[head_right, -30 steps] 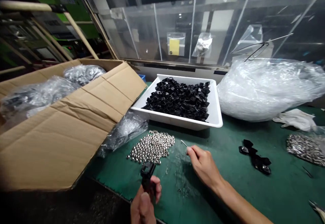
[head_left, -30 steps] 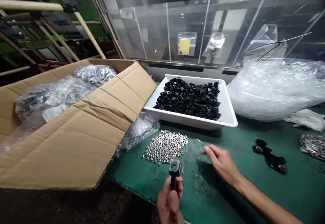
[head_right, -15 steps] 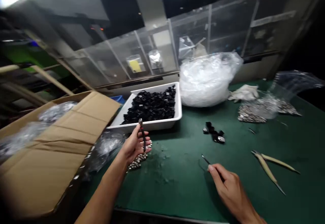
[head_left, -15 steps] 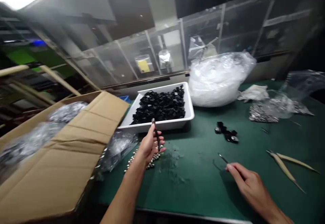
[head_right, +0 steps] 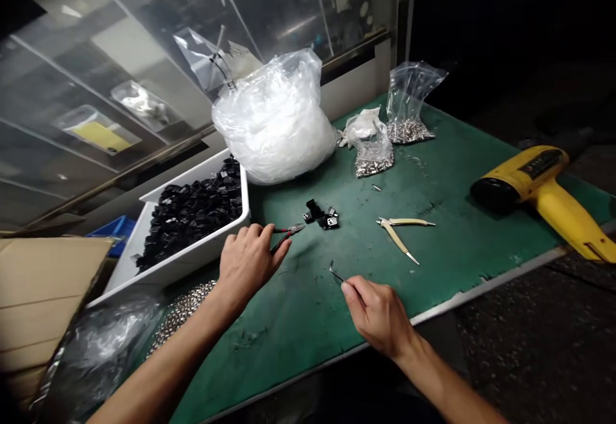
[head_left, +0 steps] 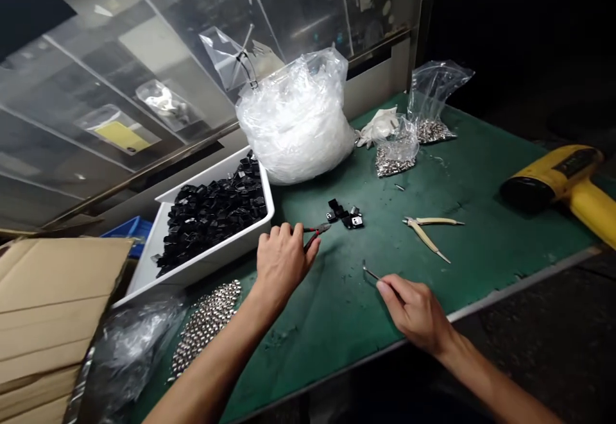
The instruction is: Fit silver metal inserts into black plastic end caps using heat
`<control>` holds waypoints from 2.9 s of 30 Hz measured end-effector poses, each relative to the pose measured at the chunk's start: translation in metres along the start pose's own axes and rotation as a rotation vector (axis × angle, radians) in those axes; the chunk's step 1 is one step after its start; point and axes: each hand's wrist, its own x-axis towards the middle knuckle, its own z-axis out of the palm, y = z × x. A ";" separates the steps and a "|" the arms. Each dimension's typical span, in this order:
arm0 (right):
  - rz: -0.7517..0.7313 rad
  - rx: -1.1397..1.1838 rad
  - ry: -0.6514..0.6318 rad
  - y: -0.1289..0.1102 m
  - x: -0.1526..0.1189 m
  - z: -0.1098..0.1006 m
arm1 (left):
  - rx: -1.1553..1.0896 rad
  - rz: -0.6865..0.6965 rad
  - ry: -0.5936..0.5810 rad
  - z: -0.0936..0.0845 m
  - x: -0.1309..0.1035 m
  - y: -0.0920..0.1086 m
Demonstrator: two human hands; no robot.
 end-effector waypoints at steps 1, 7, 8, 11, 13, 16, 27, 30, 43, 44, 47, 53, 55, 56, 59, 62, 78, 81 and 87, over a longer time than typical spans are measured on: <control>-0.006 0.000 -0.003 0.000 0.001 -0.001 | 0.036 0.029 0.010 -0.003 0.007 0.000; -0.043 0.014 -0.023 0.001 0.003 -0.005 | 0.225 0.142 -0.008 -0.012 0.042 0.002; -0.048 0.021 -0.022 0.002 0.003 -0.005 | 0.247 0.152 -0.014 -0.012 0.045 0.003; -0.061 0.053 -0.011 0.004 0.004 -0.004 | 0.285 0.167 -0.010 -0.011 0.049 0.004; -0.065 0.071 -0.005 0.005 0.004 -0.004 | 0.288 0.172 0.001 -0.010 0.049 0.006; -0.066 0.088 -0.005 0.006 0.005 -0.004 | 0.268 0.184 0.006 -0.008 0.050 0.010; -0.046 0.127 0.005 0.004 0.007 -0.008 | 0.288 0.098 -0.081 0.002 0.046 -0.004; -0.041 0.132 0.003 0.004 0.007 -0.009 | 0.279 0.085 -0.142 0.001 0.037 -0.010; 0.009 0.117 0.016 0.004 0.009 -0.007 | 0.198 0.076 -0.018 0.003 0.082 -0.001; 0.011 0.115 0.021 0.004 0.009 -0.006 | 0.205 0.097 -0.021 0.002 0.087 -0.003; 0.016 0.112 0.031 0.003 0.009 -0.007 | 0.230 0.154 -0.018 -0.003 0.096 -0.007; 0.020 0.122 0.033 0.003 0.010 -0.007 | 0.235 0.225 -0.057 -0.008 0.102 -0.007; 0.021 0.126 0.032 0.003 0.011 -0.007 | 0.232 0.224 -0.080 -0.009 0.103 -0.005; 0.022 0.127 0.030 0.003 0.011 -0.008 | 0.232 0.219 -0.091 -0.009 0.103 -0.003; 0.028 0.131 0.024 0.003 0.011 -0.008 | 0.234 0.208 -0.116 -0.009 0.104 0.001; 0.033 0.132 0.029 0.002 0.011 -0.008 | 0.220 0.204 -0.138 -0.010 0.105 0.005; 0.037 0.147 0.043 0.002 0.012 -0.009 | 0.204 0.073 -0.189 -0.019 0.108 0.000; 0.035 0.141 0.046 0.002 0.012 -0.008 | 0.212 0.073 -0.209 -0.022 0.108 -0.002; 0.037 0.129 0.046 0.003 0.012 -0.008 | 0.196 0.066 -0.220 -0.026 0.106 -0.003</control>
